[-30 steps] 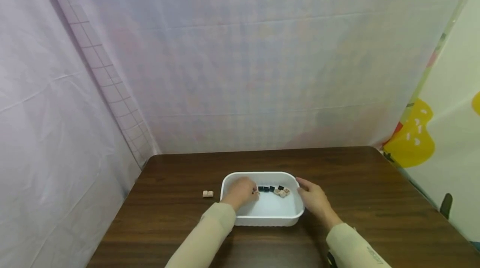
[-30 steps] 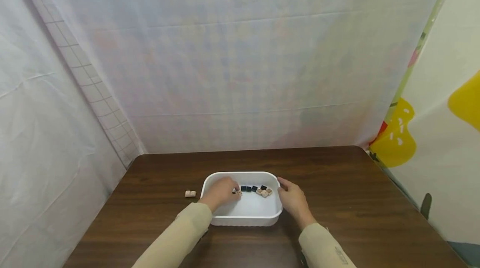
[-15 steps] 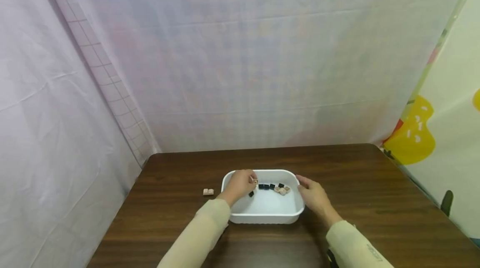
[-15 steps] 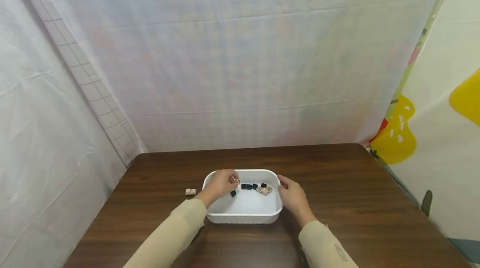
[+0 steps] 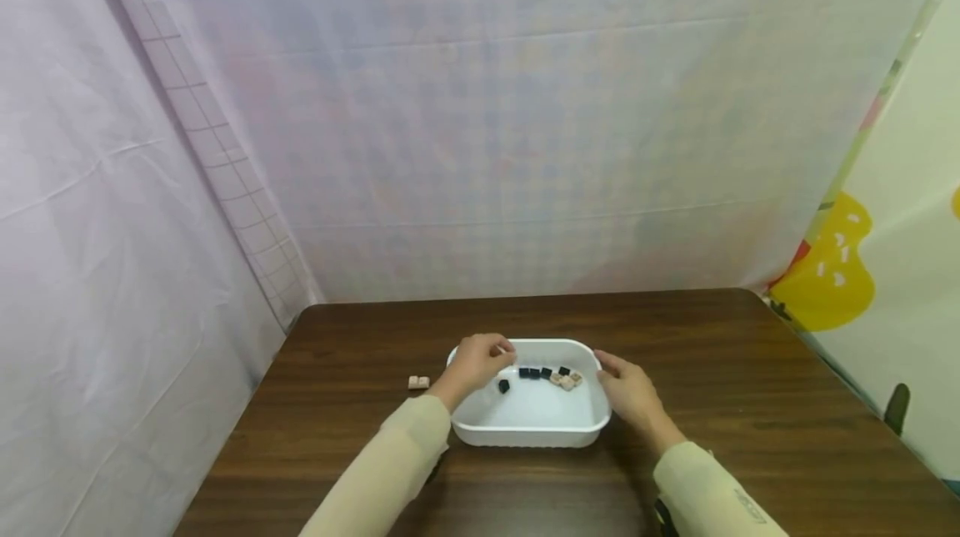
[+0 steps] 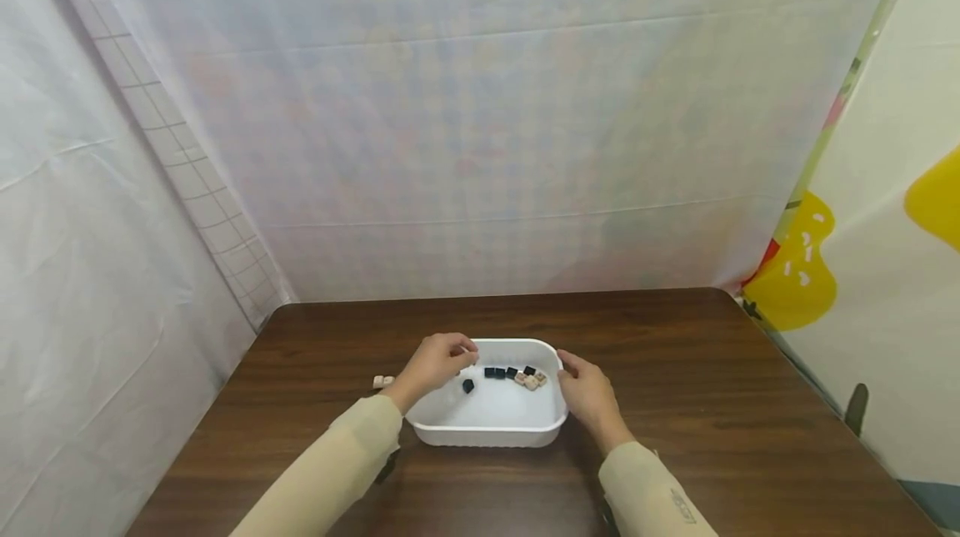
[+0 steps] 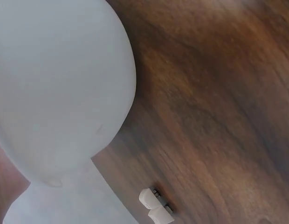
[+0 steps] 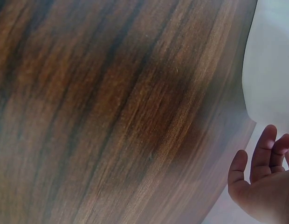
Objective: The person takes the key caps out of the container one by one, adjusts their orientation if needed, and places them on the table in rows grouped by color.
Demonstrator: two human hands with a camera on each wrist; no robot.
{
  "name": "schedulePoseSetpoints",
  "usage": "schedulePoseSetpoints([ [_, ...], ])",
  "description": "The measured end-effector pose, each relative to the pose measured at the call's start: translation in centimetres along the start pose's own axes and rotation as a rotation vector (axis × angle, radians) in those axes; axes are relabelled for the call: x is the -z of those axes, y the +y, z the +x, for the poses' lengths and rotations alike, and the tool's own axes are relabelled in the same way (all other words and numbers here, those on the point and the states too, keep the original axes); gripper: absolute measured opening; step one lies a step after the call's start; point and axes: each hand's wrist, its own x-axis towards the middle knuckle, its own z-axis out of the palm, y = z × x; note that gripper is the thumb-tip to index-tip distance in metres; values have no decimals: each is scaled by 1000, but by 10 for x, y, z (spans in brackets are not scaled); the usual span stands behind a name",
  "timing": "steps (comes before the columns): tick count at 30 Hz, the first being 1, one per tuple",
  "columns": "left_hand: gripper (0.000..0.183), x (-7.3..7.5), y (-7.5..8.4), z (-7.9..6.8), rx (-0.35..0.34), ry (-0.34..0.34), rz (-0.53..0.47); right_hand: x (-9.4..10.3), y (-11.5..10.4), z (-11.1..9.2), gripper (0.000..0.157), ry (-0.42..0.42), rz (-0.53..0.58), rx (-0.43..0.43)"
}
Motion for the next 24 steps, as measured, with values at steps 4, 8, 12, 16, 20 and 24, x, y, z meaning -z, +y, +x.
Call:
schedulePoseSetpoints([
  [4, 20, 6, -1, -2, 17, -4, -73, 0, 0, 0, 45, 2, -1, -5],
  [8, 30, 14, -4, -4, 32, -3, -139, 1, 0, -1, 45, 3, -3, -13],
  [12, 27, 23, -9, -6, 44, 28, -134, 1, -1, -1, 45, 1, 7, -20],
  [16, 23, 33, -17, -9, 70, 84, -133, 1, -1, -1, 45, -1, 9, -33],
  [20, 24, 42, -29, -13, 93, 135, -164, 1, -1, 0, 45, -4, 9, -37],
  [24, 26, 51, -44, -19, 122, 178, -187, 1, -2, 0, 44, -6, 14, -33],
])
